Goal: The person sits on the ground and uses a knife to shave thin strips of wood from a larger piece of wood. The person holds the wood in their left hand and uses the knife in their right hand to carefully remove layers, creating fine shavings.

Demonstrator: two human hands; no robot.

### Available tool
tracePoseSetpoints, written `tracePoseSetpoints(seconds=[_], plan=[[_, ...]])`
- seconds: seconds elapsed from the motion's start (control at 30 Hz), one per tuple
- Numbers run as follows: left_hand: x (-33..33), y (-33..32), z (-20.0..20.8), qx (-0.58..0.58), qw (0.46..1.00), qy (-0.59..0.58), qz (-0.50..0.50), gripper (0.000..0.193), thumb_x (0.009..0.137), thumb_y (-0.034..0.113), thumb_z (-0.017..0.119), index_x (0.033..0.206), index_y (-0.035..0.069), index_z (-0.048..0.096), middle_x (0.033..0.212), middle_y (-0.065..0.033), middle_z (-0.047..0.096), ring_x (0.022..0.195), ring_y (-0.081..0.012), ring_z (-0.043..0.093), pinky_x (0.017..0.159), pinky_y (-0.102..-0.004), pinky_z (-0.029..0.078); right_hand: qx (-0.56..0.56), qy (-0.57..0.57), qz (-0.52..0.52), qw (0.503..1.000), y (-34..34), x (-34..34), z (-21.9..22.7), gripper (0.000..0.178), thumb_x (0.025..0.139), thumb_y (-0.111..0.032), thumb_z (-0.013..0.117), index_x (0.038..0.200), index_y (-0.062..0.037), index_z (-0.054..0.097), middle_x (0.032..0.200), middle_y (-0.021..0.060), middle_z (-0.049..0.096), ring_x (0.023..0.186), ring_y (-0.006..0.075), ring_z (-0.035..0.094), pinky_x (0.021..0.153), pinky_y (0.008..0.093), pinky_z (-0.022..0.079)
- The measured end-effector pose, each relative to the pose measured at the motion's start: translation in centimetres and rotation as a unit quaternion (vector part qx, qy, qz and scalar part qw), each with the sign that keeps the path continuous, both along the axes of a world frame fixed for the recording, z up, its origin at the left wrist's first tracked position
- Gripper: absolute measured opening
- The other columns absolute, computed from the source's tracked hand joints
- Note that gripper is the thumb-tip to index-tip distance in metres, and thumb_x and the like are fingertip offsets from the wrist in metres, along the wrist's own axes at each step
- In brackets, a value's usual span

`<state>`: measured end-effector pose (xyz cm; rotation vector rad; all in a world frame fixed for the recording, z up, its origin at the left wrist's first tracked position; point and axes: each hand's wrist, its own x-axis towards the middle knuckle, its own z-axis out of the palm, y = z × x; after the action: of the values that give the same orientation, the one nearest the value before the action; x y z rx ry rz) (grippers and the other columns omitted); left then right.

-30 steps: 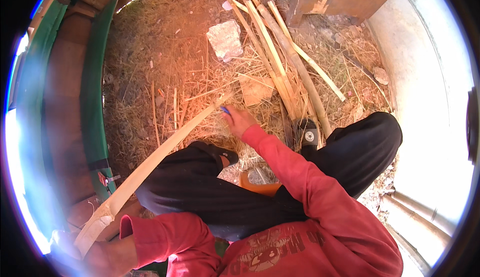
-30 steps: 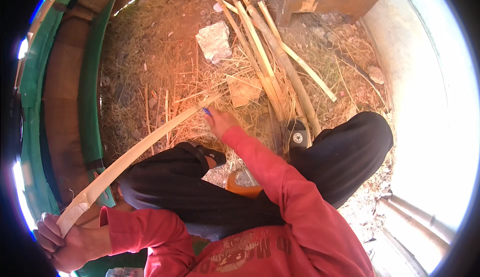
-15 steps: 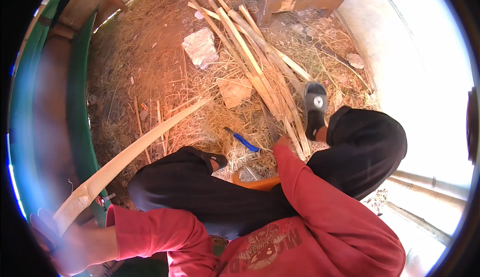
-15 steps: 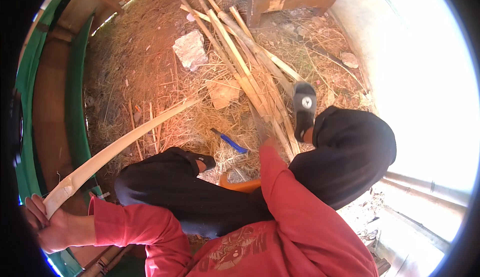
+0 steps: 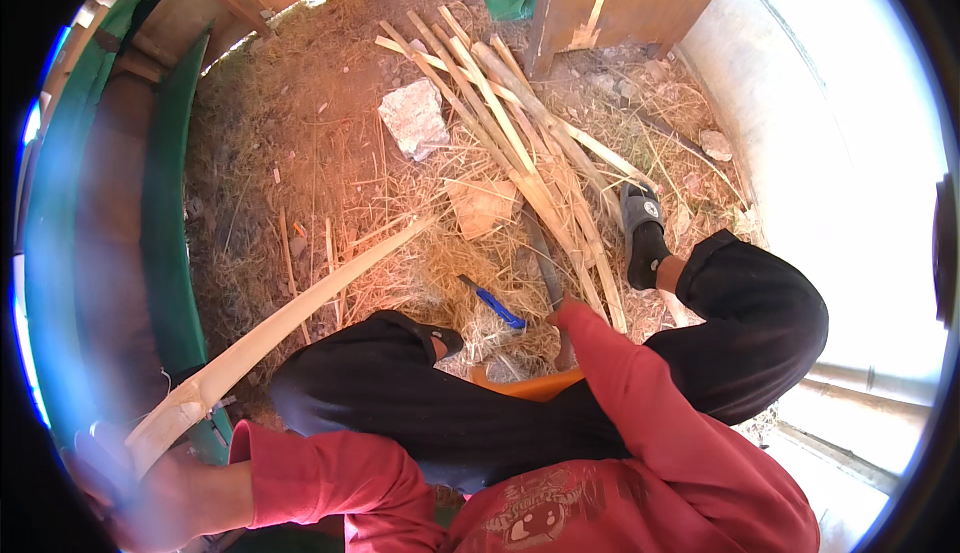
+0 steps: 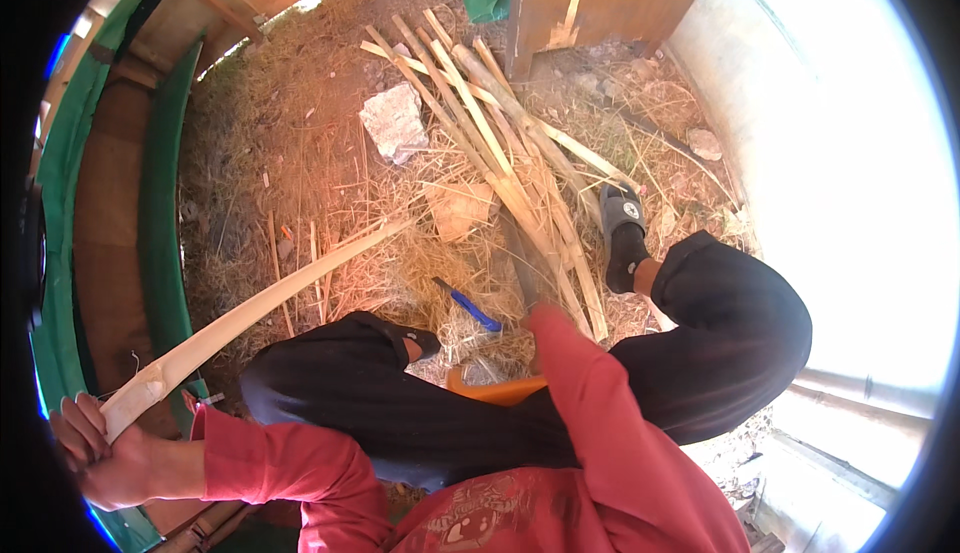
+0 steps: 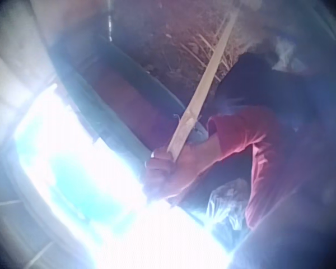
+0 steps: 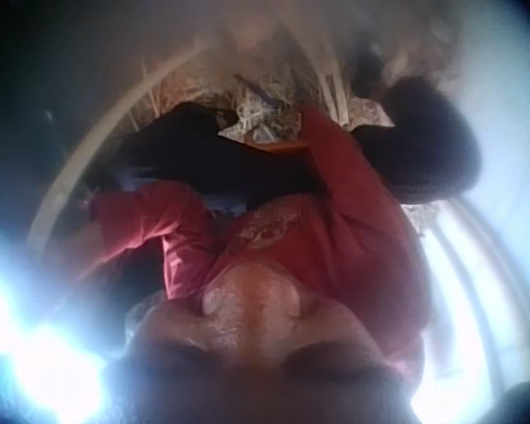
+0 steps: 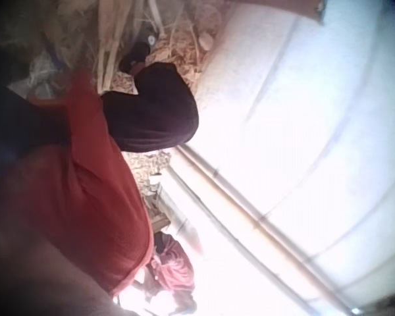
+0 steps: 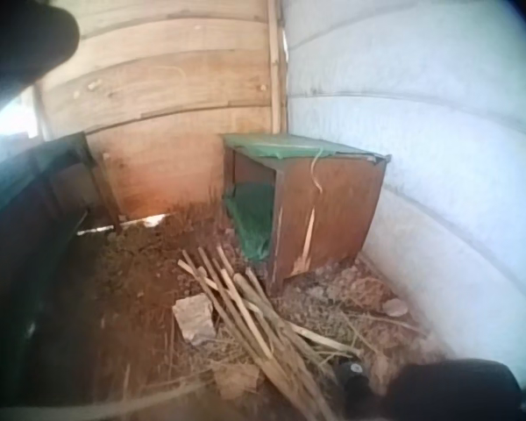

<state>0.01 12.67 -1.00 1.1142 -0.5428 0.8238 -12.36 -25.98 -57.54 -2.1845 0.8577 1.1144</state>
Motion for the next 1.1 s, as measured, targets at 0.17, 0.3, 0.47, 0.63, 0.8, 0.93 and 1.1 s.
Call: tracePoseSetpoints(seconds=[0.17, 0.3, 0.47, 0.63, 0.8, 0.93, 1.1], plan=[[-0.2, -1.5, -1.2, 0.008, 0.997, -0.005, 0.076, 0.026, 0.08, 0.012, 0.05, 0.061, 0.014, 0.032, 0.059, -0.0017, 0.026, 0.05, -0.0106, 0.023, 0.049, -0.0276, 0.018, -0.014, -0.024, 0.047, 0.999, -5.3, 5.4, 12.8, 0.077, 0.071, -0.037, 0.078, 0.137, -0.0096, 0.049, 0.115, 0.0212, 0.065, 0.099, 0.0318, 0.067, 0.083, 0.0413, 0.055], [1.0, -6.5, -0.3, -0.066, 0.996, -0.007, 0.065, 0.035, 0.092, 0.026, 0.053, 0.065, 0.014, 0.033, 0.057, 0.0002, 0.026, 0.048, -0.0088, 0.022, 0.047, -0.0252, 0.017, -0.118, -0.004, 0.048, 0.992, -9.5, 6.6, 15.9, 0.039, 0.072, -0.029, 0.074, 0.102, -0.0045, 0.071, 0.091, 0.0132, 0.071, 0.082, 0.0257, 0.07, 0.072, 0.0388, 0.056], [2.8, -2.6, -0.4, 0.045, 0.977, -0.016, -0.207, 0.047, 0.098, 0.049, 0.041, 0.068, 0.014, 0.035, 0.057, 0.0008, 0.029, 0.045, -0.0081, 0.022, 0.042, -0.0237, 0.017, -0.085, -0.032, 0.101, 0.991, -6.7, 5.7, 30.6, 0.03, 0.076, -0.028, 0.073, 0.092, -0.0026, 0.069, 0.08, 0.0128, 0.069, 0.065, 0.0221, 0.069, 0.06, 0.0371, 0.056], [5.1, -5.0, 0.8, 0.022, 0.976, 0.009, -0.218, 0.041, 0.094, 0.036, 0.055, 0.066, 0.015, 0.032, 0.054, 0.0018, 0.024, 0.046, -0.008, 0.019, 0.044, -0.0241, 0.016, 0.209, -0.252, -0.106, 0.939, -0.6, 3.0, 32.2, 0.047, 0.09, -0.035, 0.065, 0.117, 0.0023, 0.057, 0.085, 0.0188, 0.068, 0.067, 0.029, 0.069, 0.061, 0.0419, 0.056], [6.1, -8.0, 2.6, 0.021, 0.989, 0.055, -0.138, 0.057, 0.088, 0.06, 0.056, 0.067, 0.013, 0.032, 0.054, 0.0022, 0.023, 0.047, -0.0089, 0.017, 0.043, -0.0247, 0.015, 0.096, -0.412, 0.011, 0.906, 8.2, 5.4, 25.8, 0.042, 0.089, -0.041, 0.065, 0.102, -0.002, 0.055, 0.081, 0.0211, 0.064, 0.08, 0.0384, 0.064, 0.072, 0.048, 0.053], [6.4, -10.9, 3.0, 0.053, 0.992, 0.089, -0.074, 0.061, 0.09, 0.069, 0.039, 0.068, 0.013, 0.032, 0.054, 0.0027, 0.022, 0.047, -0.009, 0.018, 0.045, -0.0247, 0.017, 0.034, -0.361, 0.031, 0.931, 9.5, 5.1, 20.4, 0.04, 0.086, -0.037, 0.066, 0.102, -0.0014, 0.057, 0.085, 0.0248, 0.065, 0.086, 0.0465, 0.061, 0.081, 0.052, 0.049], [6.6, -9.7, 3.1, 0.078, 0.986, 0.101, -0.104, 0.063, 0.091, 0.071, 0.034, 0.072, 0.012, 0.03, 0.057, 0.0016, 0.021, 0.05, -0.0094, 0.018, 0.048, -0.0253, 0.017, 0.065, -0.461, 0.032, 0.885, 8.2, 6.0, 20.9, 0.029, 0.085, -0.029, 0.064, 0.094, -0.0016, 0.059, 0.081, 0.0229, 0.065, 0.082, 0.0435, 0.063, 0.085, 0.0494, 0.046]])
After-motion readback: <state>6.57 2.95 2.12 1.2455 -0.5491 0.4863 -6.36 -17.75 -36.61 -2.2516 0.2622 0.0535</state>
